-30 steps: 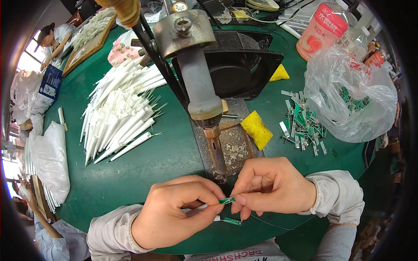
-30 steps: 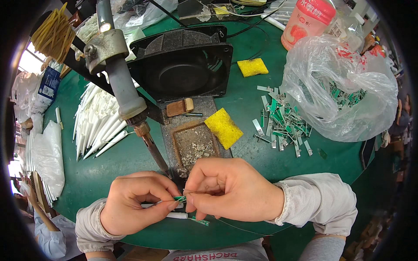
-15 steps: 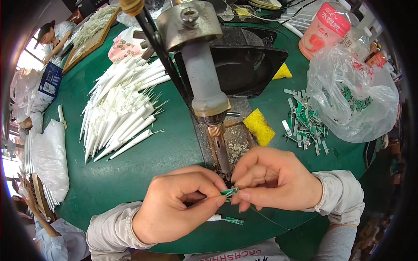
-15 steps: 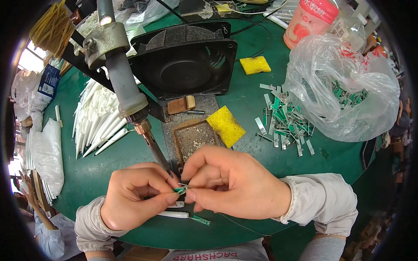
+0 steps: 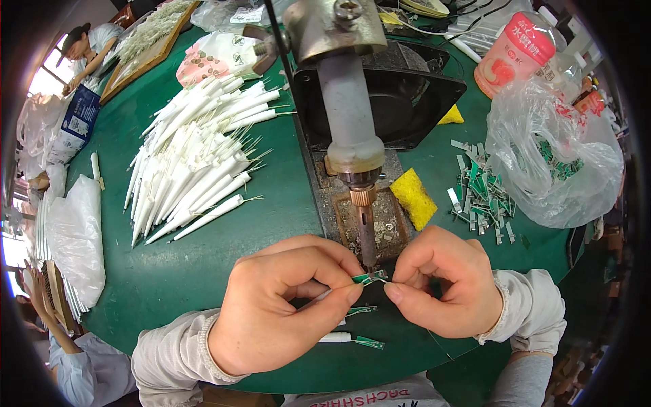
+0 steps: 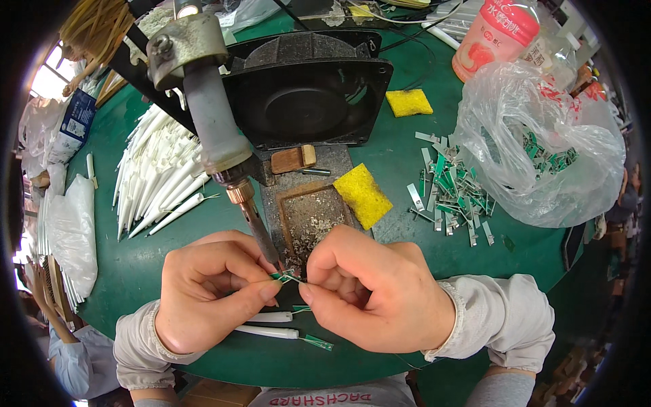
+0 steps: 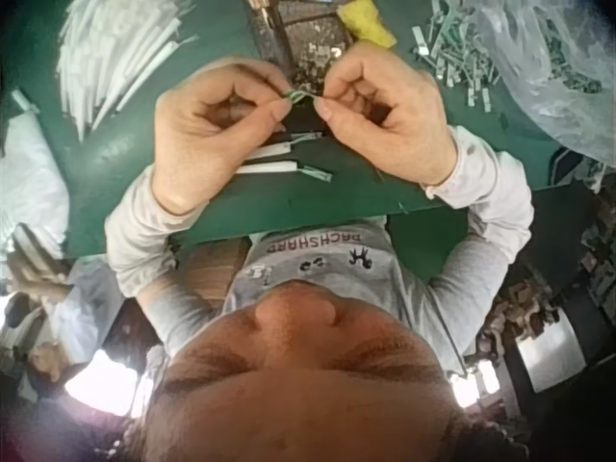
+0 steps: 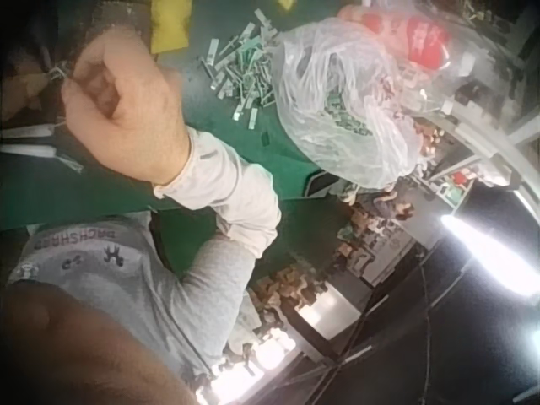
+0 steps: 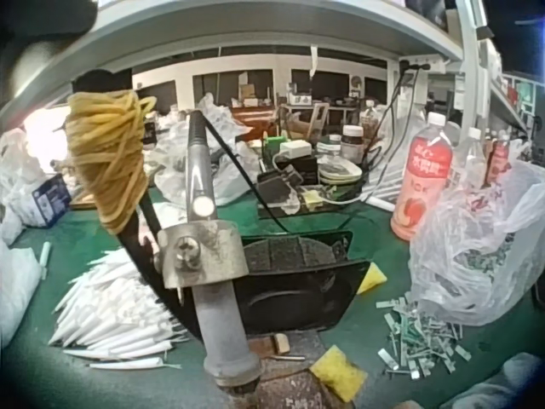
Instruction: The person attaches wires from white tubes onto circuit boards using a stationary soldering iron and stacks the assembled pieces on the table.
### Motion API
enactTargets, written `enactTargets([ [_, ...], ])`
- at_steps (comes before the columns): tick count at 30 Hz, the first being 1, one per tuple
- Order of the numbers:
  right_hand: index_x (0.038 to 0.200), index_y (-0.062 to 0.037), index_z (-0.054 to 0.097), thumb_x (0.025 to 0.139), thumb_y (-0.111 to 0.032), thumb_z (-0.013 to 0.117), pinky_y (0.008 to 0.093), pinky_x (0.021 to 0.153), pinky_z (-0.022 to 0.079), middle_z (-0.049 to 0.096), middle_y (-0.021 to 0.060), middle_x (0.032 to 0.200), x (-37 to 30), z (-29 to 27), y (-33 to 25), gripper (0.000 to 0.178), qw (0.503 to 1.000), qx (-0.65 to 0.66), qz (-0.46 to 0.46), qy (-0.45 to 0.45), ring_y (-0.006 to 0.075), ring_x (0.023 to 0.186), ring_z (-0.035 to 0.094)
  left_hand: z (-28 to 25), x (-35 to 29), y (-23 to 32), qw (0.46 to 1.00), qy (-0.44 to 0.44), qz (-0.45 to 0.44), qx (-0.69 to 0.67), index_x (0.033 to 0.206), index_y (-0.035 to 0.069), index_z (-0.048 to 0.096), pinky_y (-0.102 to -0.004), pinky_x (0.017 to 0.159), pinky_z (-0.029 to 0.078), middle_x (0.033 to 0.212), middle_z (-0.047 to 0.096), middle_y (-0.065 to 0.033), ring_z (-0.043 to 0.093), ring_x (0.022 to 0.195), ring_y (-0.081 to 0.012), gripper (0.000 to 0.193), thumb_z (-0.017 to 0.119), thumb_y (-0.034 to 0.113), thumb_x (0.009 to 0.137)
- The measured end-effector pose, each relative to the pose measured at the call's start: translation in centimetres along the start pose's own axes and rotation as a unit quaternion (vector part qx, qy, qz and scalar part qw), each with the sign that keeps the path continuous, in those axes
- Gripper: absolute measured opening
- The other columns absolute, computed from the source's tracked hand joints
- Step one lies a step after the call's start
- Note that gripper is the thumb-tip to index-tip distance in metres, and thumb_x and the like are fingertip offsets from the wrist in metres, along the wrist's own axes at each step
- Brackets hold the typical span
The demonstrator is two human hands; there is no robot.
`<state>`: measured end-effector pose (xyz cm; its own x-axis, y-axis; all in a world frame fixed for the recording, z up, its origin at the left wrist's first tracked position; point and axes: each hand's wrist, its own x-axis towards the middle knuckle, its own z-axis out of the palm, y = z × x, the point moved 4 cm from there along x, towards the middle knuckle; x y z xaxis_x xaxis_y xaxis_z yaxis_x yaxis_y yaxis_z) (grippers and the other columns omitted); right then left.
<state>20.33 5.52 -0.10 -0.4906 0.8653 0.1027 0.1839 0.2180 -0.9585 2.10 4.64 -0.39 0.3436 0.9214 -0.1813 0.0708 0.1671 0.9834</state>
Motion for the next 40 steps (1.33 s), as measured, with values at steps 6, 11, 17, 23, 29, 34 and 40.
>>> enactTargets([
  [6,0.083,-0.0026,0.053,0.080,0.004,0.068,0.0185,0.043,0.036,0.057,-0.0021,0.062,0.0,0.1,0.2,0.016,0.999,0.012,-0.018,0.026,0.0006,0.048,0.051,-0.1,0.0,0.1,1.000,0.002,0.019,0.008,0.081,-0.008,0.065,-0.0216,0.065,0.055,0.100,0.059,-0.0142,0.065,0.076,-0.0134,0.002,0.066,-0.010,0.081],
  [11,0.083,-0.0022,0.054,0.080,0.004,0.068,0.0181,0.043,0.035,0.056,-0.0024,0.062,0.1,0.3,0.2,0.016,0.999,0.016,-0.027,0.033,0.0000,0.049,0.050,-0.1,0.0,0.3,1.000,0.009,0.015,-0.005,0.081,-0.008,0.065,-0.0212,0.064,0.054,0.099,0.060,-0.0142,0.065,0.075,-0.0133,0.003,0.066,-0.010,0.080],
  [17,0.084,-0.0021,0.054,0.079,0.003,0.069,0.0181,0.042,0.033,0.056,-0.0026,0.062,0.0,0.0,0.6,0.017,0.999,0.015,-0.032,0.016,0.0000,0.048,0.048,-0.5,0.0,0.0,1.000,-0.002,-0.017,-0.020,0.081,-0.007,0.064,-0.0212,0.066,0.054,0.100,0.060,-0.0137,0.065,0.077,-0.0130,0.004,0.066,-0.011,0.080],
  [23,0.091,-0.0005,0.058,0.079,0.002,0.070,0.0188,0.042,0.032,0.054,-0.0038,0.058,0.2,0.1,0.7,0.017,1.000,0.014,-0.011,0.011,0.0003,0.047,0.046,-0.3,0.0,-0.2,0.999,-0.021,-0.036,-0.016,0.082,-0.007,0.064,-0.0220,0.068,0.055,0.100,0.060,-0.0127,0.065,0.080,-0.0130,0.005,0.065,-0.012,0.081],
  [29,0.094,-0.0014,0.062,0.080,0.002,0.069,0.0206,0.042,0.032,0.050,-0.0031,0.055,0.4,0.1,0.9,0.016,1.000,-0.011,-0.028,-0.005,0.0020,0.044,0.044,-0.1,-0.1,-0.4,0.999,-0.026,-0.043,0.004,0.082,-0.007,0.064,-0.0226,0.072,0.056,0.101,0.058,-0.0117,0.065,0.083,-0.0133,0.005,0.065,-0.011,0.081],
  [34,0.093,-0.0020,0.063,0.081,0.002,0.069,0.0215,0.042,0.031,0.048,-0.0030,0.055,0.4,0.2,0.9,0.014,0.999,-0.022,-0.036,-0.003,0.0028,0.044,0.042,-0.1,0.1,-0.5,0.998,-0.036,-0.044,0.030,0.083,-0.007,0.064,-0.0232,0.075,0.056,0.104,0.056,-0.0114,0.064,0.087,-0.0136,0.005,0.065,-0.011,0.081],
  [40,0.093,-0.0023,0.063,0.081,0.002,0.069,0.0211,0.042,0.031,0.049,-0.0030,0.055,0.4,0.3,1.0,0.014,0.999,-0.010,-0.032,-0.006,0.0028,0.045,0.043,-0.3,0.2,-0.8,0.996,-0.053,-0.048,0.044,0.085,-0.005,0.064,-0.0235,0.080,0.055,0.114,0.055,-0.0134,0.063,0.097,-0.0156,0.005,0.065,-0.010,0.082],
])
